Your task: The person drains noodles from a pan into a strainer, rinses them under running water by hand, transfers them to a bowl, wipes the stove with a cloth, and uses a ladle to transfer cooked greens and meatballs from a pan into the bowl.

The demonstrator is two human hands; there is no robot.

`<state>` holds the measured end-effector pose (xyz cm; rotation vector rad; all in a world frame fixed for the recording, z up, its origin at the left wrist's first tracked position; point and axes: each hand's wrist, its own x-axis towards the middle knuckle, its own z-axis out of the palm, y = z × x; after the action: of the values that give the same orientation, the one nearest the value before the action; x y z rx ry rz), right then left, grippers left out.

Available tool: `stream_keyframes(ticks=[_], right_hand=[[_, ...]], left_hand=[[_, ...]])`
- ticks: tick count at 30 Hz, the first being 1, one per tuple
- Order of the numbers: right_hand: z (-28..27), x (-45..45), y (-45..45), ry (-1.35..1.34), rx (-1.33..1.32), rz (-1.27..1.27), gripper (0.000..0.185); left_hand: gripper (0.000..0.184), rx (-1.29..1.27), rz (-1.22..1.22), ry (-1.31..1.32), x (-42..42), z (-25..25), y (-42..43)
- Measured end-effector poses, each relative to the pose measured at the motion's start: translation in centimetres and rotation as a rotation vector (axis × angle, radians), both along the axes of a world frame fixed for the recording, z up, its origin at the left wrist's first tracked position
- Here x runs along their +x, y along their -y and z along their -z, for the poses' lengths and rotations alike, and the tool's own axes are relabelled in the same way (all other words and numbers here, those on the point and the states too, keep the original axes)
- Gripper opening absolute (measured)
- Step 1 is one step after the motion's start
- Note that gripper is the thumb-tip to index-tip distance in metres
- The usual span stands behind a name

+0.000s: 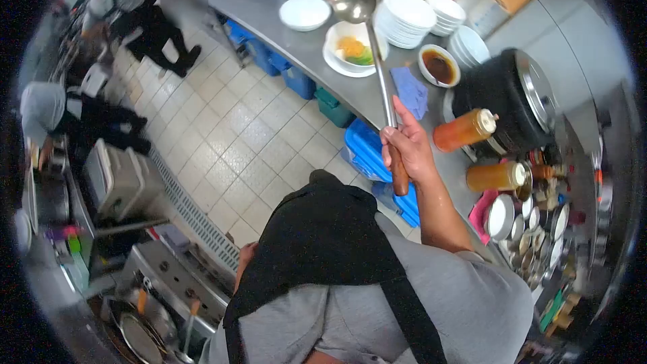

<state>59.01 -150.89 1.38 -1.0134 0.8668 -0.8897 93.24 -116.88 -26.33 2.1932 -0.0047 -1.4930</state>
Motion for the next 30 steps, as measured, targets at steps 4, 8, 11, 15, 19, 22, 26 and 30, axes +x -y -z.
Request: stream_keyframes(ticks=[4, 8, 11, 15, 19, 22, 26, 30], right_hand=[[-0.1, 1.5, 1.4, -0.007, -0.004, -0.166, 0.067], [1.7, 3.9, 2.7, -0.06, 0.034, -0.432, 0.066], [4.0, 5.6, 3.6, -0.134, 0.061, -0.663, 0.065], [8.7, 7.4, 4.3, -0.236, 0.168, -0.932, 0.063], [13.0, 7.3, 3.1, -0.509, 0.185, -1.172, 0.064], [23.3, 5.3, 3.5, -0.574, -0.076, -1.44, 0.063], [18.9, 3.5, -0.7, -0.766, 0.167, -1.518, 0.065], [22.1, 1.4, -1.7, -0.825, 0.157, -1.648, 0.068]], left_hand=[[0.028, -0.084, 0.043, 0.282, -1.5, -1.5, -1.1], [0.034, -0.448, -0.1, 0.484, -1.1, -5.0, 1.0], [0.052, -0.873, -0.365, 0.525, -4.2, -16.1, 4.8], [0.061, -1.382, -0.254, 0.758, -12.6, -31.0, 5.7], [0.056, -1.456, 0.046, 1.073, -18.9, -40.9, 4.0], [0.025, -1.338, -0.063, 1.216, -24.8, -46.5, 4.6], [0.023, -1.002, 0.147, 1.197, -29.1, -50.5, 1.9], [0.021, -0.802, 0.121, 1.229, -33.6, -51.6, -1.1]])
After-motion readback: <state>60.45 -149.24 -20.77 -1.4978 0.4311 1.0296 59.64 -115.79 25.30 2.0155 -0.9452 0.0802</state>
